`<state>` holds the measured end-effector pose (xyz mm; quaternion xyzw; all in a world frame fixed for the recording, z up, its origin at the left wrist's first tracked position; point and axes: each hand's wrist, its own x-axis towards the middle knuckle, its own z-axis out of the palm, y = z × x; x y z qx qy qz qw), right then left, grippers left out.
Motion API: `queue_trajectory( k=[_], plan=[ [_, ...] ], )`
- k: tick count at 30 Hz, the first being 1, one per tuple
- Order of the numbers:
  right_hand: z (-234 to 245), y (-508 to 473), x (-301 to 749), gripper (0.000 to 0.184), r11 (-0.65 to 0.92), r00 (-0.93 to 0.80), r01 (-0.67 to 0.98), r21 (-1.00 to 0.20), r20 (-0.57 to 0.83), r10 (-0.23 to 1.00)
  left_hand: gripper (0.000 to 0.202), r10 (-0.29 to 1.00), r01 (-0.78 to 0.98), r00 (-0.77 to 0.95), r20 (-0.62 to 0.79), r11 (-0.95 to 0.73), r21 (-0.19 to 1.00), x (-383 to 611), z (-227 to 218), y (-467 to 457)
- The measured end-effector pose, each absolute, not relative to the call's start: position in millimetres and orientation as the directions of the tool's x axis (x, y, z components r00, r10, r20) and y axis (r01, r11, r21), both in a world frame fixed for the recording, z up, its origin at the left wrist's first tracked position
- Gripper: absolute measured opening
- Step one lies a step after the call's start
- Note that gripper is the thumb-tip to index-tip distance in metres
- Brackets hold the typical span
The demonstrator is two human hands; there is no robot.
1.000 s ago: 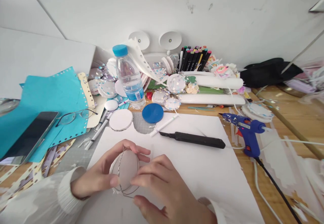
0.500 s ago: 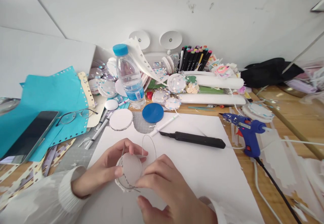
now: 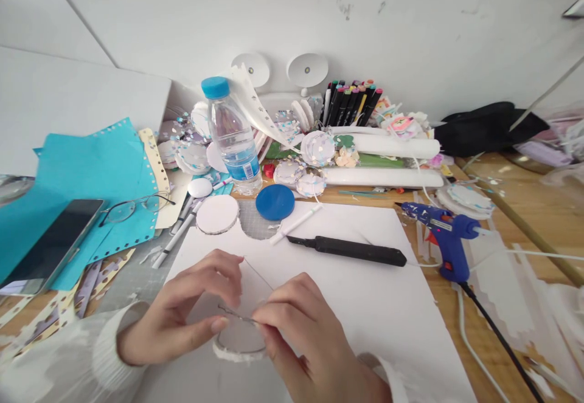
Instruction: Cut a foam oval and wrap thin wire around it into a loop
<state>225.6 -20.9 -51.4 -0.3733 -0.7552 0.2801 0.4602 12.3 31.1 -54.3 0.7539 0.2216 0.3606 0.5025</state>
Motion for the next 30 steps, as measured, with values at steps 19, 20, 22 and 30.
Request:
queue_trajectory(
  k=[19,20,22,30],
  plan=[
    [-45.9,-17.0,226.1,0.019,0.477,-0.375,0.245,-0.844,0.371,0.849,0.017,0.468,0.079,0.753,0.463,-0.762,0.643,8.5,-41.6,25.9],
    [-47.2,-16.9,227.6,0.019,0.538,-0.375,0.289,-0.792,0.423,0.824,0.016,0.494,0.09,0.753,0.434,-0.731,0.677,9.1,-42.1,24.8],
    [-49.2,-17.0,230.8,0.02,0.636,-0.395,0.382,-0.67,0.504,0.768,0.013,0.538,0.113,0.755,0.374,-0.67,0.734,10.8,-42.5,22.7],
    [-50.4,-22.2,234.2,0.02,0.771,-0.477,0.542,-0.335,0.632,0.61,0.012,0.553,0.115,0.757,0.348,-0.637,0.762,18.6,-42.1,19.3]
  ],
)
